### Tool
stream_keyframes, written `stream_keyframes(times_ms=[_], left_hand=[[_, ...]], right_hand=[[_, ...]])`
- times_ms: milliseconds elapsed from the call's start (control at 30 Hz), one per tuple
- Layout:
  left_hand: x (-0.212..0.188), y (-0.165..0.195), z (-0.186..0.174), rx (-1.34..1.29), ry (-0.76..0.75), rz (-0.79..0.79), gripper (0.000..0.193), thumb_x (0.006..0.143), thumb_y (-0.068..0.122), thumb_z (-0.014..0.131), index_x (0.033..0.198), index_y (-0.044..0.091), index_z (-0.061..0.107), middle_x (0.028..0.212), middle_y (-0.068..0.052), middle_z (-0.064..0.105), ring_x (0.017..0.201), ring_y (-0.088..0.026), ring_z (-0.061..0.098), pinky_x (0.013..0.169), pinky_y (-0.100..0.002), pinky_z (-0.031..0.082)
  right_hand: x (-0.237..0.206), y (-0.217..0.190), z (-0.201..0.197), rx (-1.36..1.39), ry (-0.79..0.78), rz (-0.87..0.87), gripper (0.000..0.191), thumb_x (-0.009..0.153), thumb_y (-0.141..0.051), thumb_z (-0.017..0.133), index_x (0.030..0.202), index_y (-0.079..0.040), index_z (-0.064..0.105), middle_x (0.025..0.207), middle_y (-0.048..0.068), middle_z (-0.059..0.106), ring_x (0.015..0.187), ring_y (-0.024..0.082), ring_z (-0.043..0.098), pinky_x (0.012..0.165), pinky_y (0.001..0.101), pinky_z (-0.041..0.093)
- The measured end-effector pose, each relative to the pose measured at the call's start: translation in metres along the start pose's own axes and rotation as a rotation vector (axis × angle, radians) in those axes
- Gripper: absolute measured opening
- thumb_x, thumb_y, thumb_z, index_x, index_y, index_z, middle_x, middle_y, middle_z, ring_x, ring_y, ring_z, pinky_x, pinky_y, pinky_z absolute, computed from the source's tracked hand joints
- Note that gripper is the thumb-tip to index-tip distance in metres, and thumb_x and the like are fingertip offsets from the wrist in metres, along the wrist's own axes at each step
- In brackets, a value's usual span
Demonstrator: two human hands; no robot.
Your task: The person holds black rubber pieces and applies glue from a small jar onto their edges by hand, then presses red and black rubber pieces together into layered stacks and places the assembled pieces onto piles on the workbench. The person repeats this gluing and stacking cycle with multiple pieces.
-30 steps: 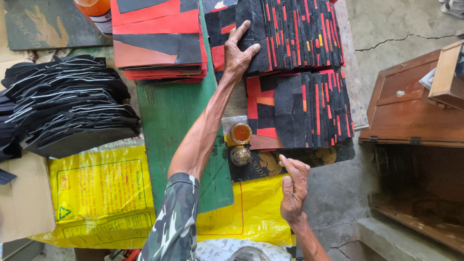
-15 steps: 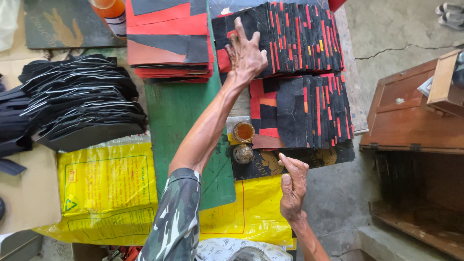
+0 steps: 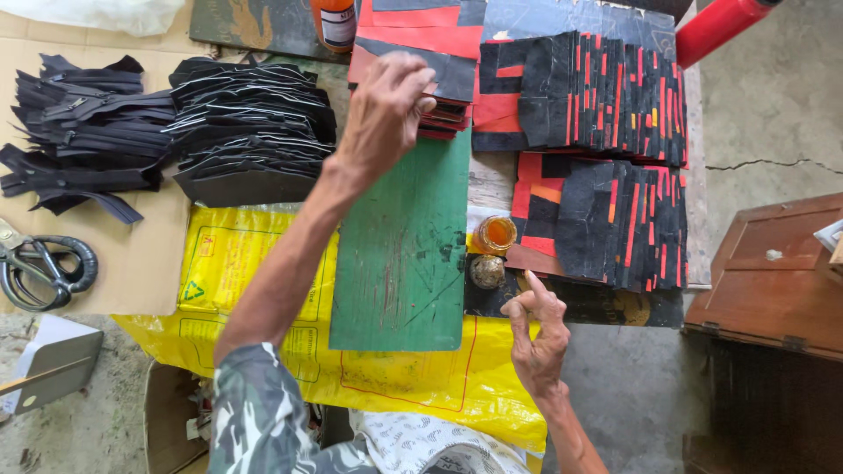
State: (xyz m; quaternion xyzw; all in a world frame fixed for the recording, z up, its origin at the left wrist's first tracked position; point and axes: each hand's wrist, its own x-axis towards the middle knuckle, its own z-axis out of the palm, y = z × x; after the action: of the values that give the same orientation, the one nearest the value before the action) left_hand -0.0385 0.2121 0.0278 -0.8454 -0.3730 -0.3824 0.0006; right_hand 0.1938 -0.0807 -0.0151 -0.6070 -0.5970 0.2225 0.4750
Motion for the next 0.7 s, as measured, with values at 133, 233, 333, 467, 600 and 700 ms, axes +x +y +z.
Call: stream_keyframes(times_ms=[133, 233, 333, 467, 600, 700], left_hand=[[0.028, -0.039, 0.002, 0.151, -0.201, 0.207, 0.034, 0.083, 0.015, 0.079, 0.112, -0.001, 0.069, 0.119, -0.018, 0.069, 0.112, -0.036, 0.064, 0.094, -0.047, 0.054], [0.035, -0.050, 0.006, 0.129, -0.361, 0.182, 0.026, 0.087, 0.013, 0.079, 0.107, -0.001, 0.069, 0.111, -0.017, 0.070, 0.104, -0.035, 0.066, 0.088, -0.047, 0.055], [0.039, -0.057, 0.004, 0.082, -0.399, 0.147, 0.021, 0.089, 0.013, 0.076, 0.104, 0.001, 0.068, 0.105, -0.017, 0.070, 0.098, -0.035, 0.068, 0.081, -0.046, 0.056], [0.044, -0.060, 0.005, 0.111, -0.487, 0.058, 0.014, 0.097, -0.003, 0.061, 0.110, 0.000, 0.066, 0.101, -0.020, 0.069, 0.089, -0.036, 0.069, 0.074, -0.048, 0.058], [0.045, -0.054, 0.025, 0.316, -0.383, 0.184, 0.043, 0.080, -0.001, 0.064, 0.122, -0.007, 0.063, 0.089, -0.026, 0.066, 0.075, -0.034, 0.067, 0.055, -0.045, 0.055], [0.047, -0.058, 0.035, 0.346, -0.289, 0.187, 0.038, 0.074, 0.004, 0.068, 0.111, -0.006, 0.065, 0.088, -0.021, 0.065, 0.078, -0.034, 0.065, 0.056, -0.045, 0.051]], right_hand=[[0.007, -0.007, 0.007, 0.000, -0.012, -0.056, 0.045, 0.095, -0.001, 0.066, 0.139, 0.000, 0.056, 0.086, 0.002, 0.064, 0.085, 0.015, 0.057, 0.094, 0.0341, 0.042], [0.027, -0.007, 0.006, -0.046, -0.052, -0.111, 0.052, 0.094, -0.003, 0.068, 0.144, -0.001, 0.052, 0.088, 0.003, 0.067, 0.087, 0.016, 0.060, 0.092, 0.0356, 0.045], [0.063, -0.006, 0.009, 0.176, -0.087, -0.039, 0.056, 0.100, -0.007, 0.064, 0.152, -0.004, 0.042, 0.094, 0.001, 0.067, 0.090, 0.011, 0.067, 0.090, 0.0329, 0.058], [0.111, -0.009, 0.021, 0.170, -0.092, 0.072, 0.065, 0.100, -0.006, 0.061, 0.159, -0.005, 0.033, 0.099, 0.003, 0.071, 0.086, 0.014, 0.064, 0.085, 0.0382, 0.051], [0.163, -0.004, 0.047, 0.113, -0.052, -0.175, 0.075, 0.102, 0.002, 0.057, 0.165, -0.004, 0.017, 0.122, 0.010, 0.072, 0.115, 0.019, 0.064, 0.106, 0.0391, 0.046], [0.197, 0.006, 0.073, 0.074, -0.046, -0.199, 0.085, 0.097, 0.005, 0.053, 0.167, -0.003, 0.005, 0.138, 0.011, 0.071, 0.122, 0.019, 0.059, 0.109, 0.0381, 0.042]])
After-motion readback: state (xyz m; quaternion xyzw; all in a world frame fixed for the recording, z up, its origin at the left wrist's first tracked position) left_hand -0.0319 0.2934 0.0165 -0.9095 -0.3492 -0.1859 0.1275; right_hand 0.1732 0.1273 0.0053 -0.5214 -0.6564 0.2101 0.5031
